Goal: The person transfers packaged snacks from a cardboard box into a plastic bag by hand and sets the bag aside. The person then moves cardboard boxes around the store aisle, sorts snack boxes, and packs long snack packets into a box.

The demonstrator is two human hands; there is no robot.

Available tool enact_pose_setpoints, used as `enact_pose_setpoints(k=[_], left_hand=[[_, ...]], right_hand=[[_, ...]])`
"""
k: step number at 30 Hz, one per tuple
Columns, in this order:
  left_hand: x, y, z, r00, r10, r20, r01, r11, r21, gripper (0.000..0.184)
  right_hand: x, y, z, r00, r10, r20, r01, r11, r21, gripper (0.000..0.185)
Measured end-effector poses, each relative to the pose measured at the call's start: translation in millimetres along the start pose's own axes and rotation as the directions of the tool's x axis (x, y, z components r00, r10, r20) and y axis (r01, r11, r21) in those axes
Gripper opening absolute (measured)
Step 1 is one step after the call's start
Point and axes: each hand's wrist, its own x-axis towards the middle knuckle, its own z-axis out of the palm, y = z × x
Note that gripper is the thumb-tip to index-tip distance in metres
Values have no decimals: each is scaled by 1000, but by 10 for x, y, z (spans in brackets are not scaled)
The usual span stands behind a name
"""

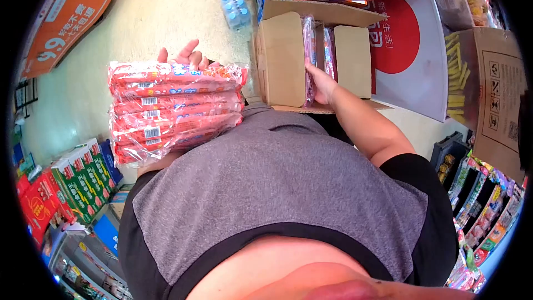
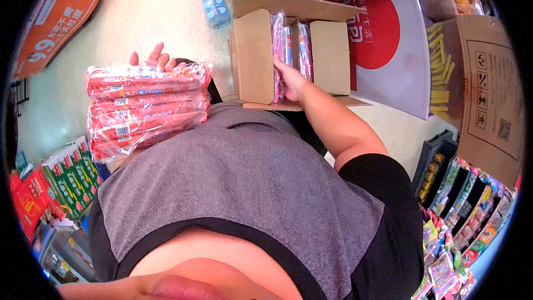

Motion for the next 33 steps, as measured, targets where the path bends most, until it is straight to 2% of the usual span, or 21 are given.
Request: enact_pose_setpoints(k=[1,3,6,9,12,13,15,17,19,20,21,22,23,25,26,28,30,32,33], left_hand=[[27,-10,-12,999,2,44,-2,1000,5,73],[23,-19,4,999,-9,32,9,1000,-5,73],[-7,-15,-5,1000,-3,15,3,1000,-5,75],[-43,-38,-6,1000,16,6,-16,999,-37,75],[-157,-53,1,994,48,-93,-57,994,-90,77],[-174,-50,69,986,53,-155,-70,992,-103,70],[-225,-32,34,983,62,-173,-82,990,-114,70],[-286,-29,-2,976,66,-208,-94,987,-127,72],[-299,-46,-59,959,69,-275,-103,988,-111,70],[-325,-45,-53,947,77,-312,-113,989,-100,70],[-251,-122,62,956,99,-276,-140,981,-133,66],[-256,-30,136,930,10,-367,-89,976,-200,64],[-146,-29,112,920,-1,-391,-97,968,-231,64],[71,-54,85,892,-36,-451,-115,946,-304,63],[124,-80,116,885,-44,-464,-122,939,-323,62],[259,-190,162,888,-45,-457,-123,935,-331,62],[338,-335,243,907,-37,-419,-111,940,-323,61],[446,-450,341,934,-27,-356,-92,945,-313,61],[510,-510,395,950,-14,-313,-88,947,-309,61]], right_hand=[[7,-37,37,1000,24,-10,-24,999,42,72],[-31,-93,88,996,82,-29,-78,990,120,67],[363,58,8,964,67,-258,-148,940,-307,51],[676,159,-284,862,-62,-503,-229,837,-496,49],[471,91,-287,950,-94,-298,21,970,-241,42],[96,-27,-44,932,-216,-292,120,942,-313,39],[-37,-79,-349,922,-224,-316,89,917,-389,39],[-616,-227,-202,893,-395,-217,303,882,-361,44],[-1201,-347,-24,834,-496,-242,397,843,-363,49],[-1466,-391,83,804,-562,-193,468,800,-377,53],[-1703,-428,158,763,-613,-206,449,731,-513,56],[-1915,-465,280,758,-636,-149,482,698,-530,61],[-2053,-556,421,736,-676,-33,550,627,-552,67],[-2269,-810,901,722,-691,44,592,584,-555,82],[-2332,-842,1089,678,-728,100,664,549,-508,86],[-2309,-972,1310,622,-689,372,773,469,-427,86],[-2210,-1105,1524,754,-463,466,657,510,-555,85],[-1753,-1041,1748,636,-516,574,732,169,-660,76],[-1618,-892,1901,603,-533,593,658,-87,-748,71]])
